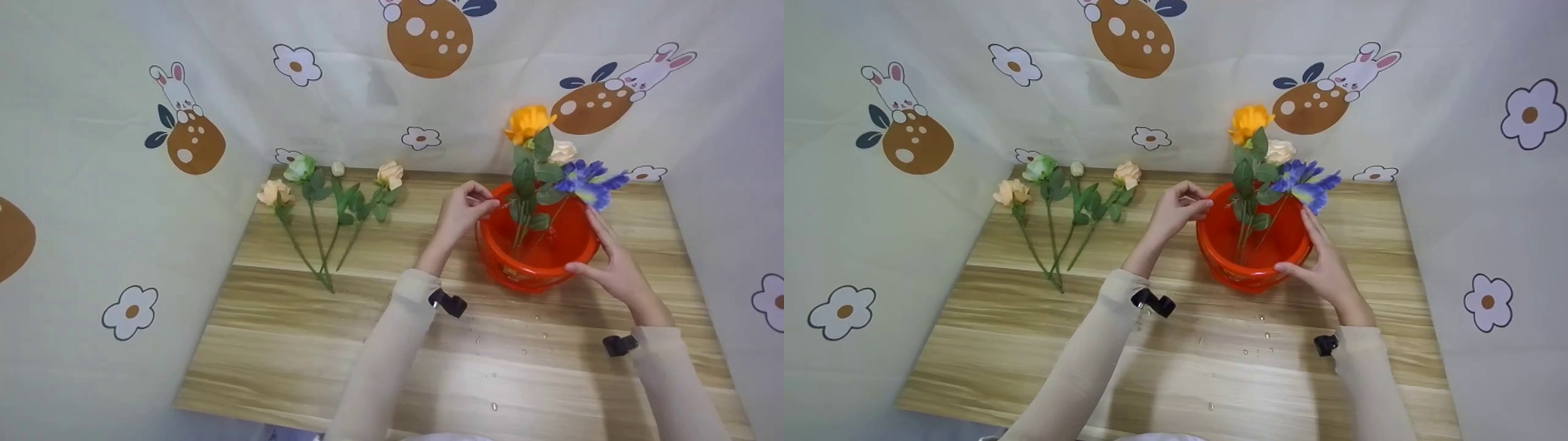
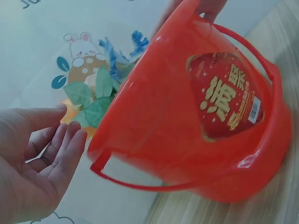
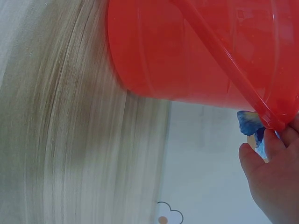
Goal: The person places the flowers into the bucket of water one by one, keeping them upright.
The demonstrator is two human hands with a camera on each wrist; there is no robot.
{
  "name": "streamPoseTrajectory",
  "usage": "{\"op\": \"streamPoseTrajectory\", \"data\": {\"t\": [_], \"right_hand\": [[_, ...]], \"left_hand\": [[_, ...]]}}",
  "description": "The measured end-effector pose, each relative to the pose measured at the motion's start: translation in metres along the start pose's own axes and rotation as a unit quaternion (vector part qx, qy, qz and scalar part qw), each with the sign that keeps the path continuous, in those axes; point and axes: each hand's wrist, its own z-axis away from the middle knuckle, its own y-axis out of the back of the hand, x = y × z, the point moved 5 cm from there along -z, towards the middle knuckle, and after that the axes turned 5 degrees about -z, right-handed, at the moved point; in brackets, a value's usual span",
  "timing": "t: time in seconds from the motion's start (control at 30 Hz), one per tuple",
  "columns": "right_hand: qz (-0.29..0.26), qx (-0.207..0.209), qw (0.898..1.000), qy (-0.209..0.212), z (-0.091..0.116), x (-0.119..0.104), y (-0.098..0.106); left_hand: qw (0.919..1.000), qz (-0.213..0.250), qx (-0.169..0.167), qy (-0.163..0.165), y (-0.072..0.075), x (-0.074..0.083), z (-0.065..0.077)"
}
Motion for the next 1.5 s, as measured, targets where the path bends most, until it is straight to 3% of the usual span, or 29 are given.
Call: {"op": "streamPoseTrajectory", "data": {"t": [0.1,0.27,0.63,0.87,1.0,1.2,1.37,1.5], "right_hand": [[0.000,-0.001,1.000,-0.003,0.002,-0.014,0.000],[0.001,0.000,1.000,0.001,0.002,-0.010,-0.001],[-0.003,0.000,1.000,0.005,0.003,-0.020,-0.001],[0.011,0.004,1.000,0.000,-0.002,0.013,0.002],[0.014,0.005,1.000,0.000,-0.003,0.019,0.002],[0.013,0.003,1.000,-0.008,-0.003,0.019,0.002],[0.008,0.007,1.000,-0.002,-0.002,0.013,0.001],[0.001,0.010,1.000,0.008,0.000,-0.005,-0.001]], "left_hand": [[0.9999,0.013,0.006,0.008,0.010,-0.005,-0.001],[0.9993,0.027,0.015,0.019,0.030,-0.018,-0.002],[0.9963,0.001,0.065,0.056,0.080,-0.058,-0.001],[0.9903,-0.004,0.103,0.093,0.113,-0.089,0.003],[0.9854,-0.056,0.122,0.105,0.132,-0.105,0.006],[0.9699,-0.137,0.156,0.127,0.159,-0.126,0.008],[0.9668,-0.127,0.166,0.147,0.175,-0.144,0.013],[0.9664,-0.104,0.170,0.162,0.186,-0.158,0.018]]}}
